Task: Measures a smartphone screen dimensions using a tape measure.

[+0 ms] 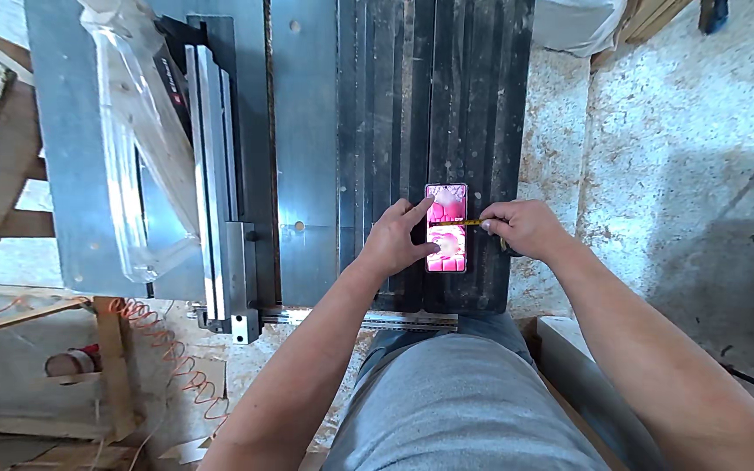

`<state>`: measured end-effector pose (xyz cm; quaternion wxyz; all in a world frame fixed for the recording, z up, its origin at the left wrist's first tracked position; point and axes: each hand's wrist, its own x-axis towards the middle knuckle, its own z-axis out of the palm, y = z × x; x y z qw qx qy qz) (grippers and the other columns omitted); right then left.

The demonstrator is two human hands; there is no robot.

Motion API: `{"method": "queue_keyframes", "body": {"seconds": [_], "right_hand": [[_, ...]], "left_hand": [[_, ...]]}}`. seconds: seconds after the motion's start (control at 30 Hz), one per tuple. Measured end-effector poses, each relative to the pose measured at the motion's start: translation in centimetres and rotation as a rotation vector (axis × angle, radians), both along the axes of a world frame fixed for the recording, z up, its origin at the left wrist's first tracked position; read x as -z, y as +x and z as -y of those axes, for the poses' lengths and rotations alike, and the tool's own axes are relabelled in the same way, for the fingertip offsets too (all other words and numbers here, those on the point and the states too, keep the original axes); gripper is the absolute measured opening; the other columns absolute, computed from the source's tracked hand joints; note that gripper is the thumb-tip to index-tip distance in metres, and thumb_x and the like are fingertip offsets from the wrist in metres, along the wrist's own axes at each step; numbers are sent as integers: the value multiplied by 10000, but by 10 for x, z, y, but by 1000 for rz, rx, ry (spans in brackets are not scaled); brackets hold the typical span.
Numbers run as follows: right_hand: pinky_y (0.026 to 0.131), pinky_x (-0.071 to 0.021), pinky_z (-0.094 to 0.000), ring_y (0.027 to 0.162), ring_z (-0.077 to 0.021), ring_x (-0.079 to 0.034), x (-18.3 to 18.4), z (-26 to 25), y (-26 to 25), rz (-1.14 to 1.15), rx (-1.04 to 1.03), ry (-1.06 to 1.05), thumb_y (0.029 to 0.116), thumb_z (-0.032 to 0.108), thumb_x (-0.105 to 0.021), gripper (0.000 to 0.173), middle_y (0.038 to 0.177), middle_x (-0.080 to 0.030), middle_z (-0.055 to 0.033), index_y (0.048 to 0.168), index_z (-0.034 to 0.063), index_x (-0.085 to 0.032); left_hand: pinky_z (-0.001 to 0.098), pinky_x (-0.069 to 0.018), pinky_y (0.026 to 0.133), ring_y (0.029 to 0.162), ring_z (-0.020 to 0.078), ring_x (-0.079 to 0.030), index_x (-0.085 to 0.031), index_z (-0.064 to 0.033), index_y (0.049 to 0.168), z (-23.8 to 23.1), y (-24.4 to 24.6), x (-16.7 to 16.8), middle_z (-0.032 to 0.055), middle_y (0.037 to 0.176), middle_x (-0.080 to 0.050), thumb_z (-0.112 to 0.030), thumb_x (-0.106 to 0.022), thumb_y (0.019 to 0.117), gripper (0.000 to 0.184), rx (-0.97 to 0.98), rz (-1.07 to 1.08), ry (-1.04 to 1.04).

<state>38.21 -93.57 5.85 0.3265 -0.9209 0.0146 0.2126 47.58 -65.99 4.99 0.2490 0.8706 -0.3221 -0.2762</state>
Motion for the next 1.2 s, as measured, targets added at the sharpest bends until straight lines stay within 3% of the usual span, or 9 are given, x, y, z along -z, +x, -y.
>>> {"method": "queue_keyframes", "body": {"seconds": [1.2], "right_hand": [[868, -552, -497, 920, -168, -707, 1, 1, -1, -2, 20, 10, 1075, 316, -526, 240, 966, -749, 5, 1124, 232, -745]], "left_hand": [[471, -538, 983, 1118, 294, -626, -446, -192, 1571, -1, 1, 1, 168, 1234, -603, -457, -864, 812, 906, 23, 12, 12]]}}
